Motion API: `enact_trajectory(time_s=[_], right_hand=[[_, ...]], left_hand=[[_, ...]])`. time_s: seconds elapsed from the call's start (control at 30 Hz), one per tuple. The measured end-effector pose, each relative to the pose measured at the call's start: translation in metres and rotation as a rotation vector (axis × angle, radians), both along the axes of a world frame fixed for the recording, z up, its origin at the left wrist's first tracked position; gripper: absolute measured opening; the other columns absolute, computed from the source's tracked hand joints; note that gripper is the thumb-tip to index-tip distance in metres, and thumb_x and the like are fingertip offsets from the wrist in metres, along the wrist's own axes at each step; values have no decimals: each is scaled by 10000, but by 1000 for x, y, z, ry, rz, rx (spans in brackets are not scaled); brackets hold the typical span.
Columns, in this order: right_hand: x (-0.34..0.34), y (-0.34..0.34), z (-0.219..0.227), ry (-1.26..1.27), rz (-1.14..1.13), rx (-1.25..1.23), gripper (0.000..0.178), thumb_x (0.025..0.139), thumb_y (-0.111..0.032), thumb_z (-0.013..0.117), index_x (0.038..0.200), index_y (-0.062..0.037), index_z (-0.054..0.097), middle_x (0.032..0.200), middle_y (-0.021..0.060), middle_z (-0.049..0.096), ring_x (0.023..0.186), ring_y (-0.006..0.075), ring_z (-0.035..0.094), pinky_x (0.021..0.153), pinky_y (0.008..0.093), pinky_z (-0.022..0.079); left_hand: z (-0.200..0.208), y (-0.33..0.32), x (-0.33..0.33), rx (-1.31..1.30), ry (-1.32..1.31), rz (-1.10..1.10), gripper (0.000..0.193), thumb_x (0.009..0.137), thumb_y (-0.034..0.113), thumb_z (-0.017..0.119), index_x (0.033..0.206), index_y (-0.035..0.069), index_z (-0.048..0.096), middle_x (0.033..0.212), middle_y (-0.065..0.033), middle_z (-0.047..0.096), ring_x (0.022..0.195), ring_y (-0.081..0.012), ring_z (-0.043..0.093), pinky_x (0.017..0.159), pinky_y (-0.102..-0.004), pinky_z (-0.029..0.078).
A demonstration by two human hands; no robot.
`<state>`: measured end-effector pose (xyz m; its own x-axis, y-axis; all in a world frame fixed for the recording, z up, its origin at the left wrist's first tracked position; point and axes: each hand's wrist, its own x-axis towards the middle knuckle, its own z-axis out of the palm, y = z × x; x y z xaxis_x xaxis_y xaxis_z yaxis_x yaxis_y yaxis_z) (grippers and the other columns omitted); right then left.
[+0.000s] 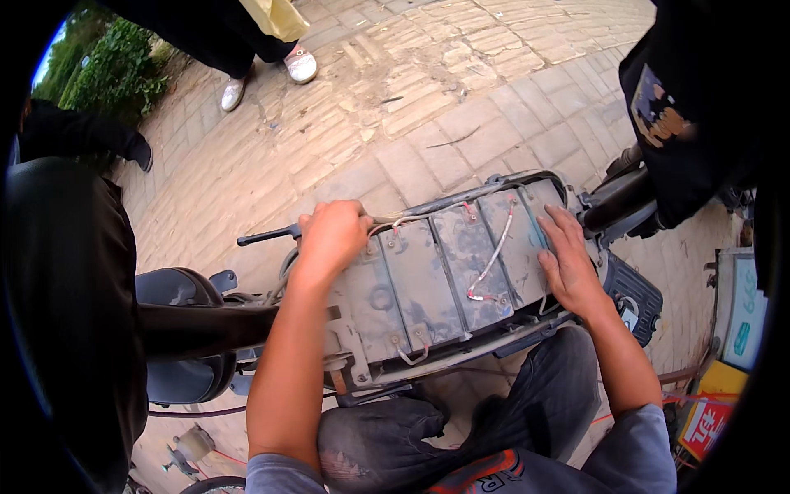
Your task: The person removes the seat cover of an electric scooter using a power drill, then uses a multimeter to test the battery terminals. The person connects and disconnects wires while checking the meter readings.
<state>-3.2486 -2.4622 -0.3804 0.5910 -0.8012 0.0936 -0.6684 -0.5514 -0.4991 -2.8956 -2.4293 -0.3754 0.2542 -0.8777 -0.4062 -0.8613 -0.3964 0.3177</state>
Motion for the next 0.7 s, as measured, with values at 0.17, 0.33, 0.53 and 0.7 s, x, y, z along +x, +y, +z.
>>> enact_trajectory(time_s=[0.17,0.33,0.53,0.7], right_hand=[[2,8,11,24,35,-24,415,828,-103,590,1219,9,511,1315,212,460,1222,424,416,1041,460,335],[-3,18,8,-23,-19,-89,392,770,-66,611,1147,22,549,1243,215,511,1159,428,468,1008,469,372],[-1,14,3,-3,-37,-92,346,806,-116,579,1120,30,560,1215,225,529,1132,437,485,990,474,383],[2,11,1,20,-56,-69,342,806,-120,568,1106,44,557,1197,245,532,1107,446,497,979,485,386]], left_hand=[[-11,2,2,3,9,-23,234,842,250,585,885,54,705,836,-162,676,871,-356,617,830,-485,420],[-11,-2,0,-41,-2,-51,224,842,228,590,876,34,698,830,-168,667,876,-360,600,816,-457,434],[-14,2,-1,-237,-85,-15,194,844,197,604,866,22,686,862,-148,636,911,-345,557,801,-439,426],[-18,-1,0,-287,-129,82,171,845,171,617,853,10,672,862,-146,622,907,-340,546,784,-434,423]])
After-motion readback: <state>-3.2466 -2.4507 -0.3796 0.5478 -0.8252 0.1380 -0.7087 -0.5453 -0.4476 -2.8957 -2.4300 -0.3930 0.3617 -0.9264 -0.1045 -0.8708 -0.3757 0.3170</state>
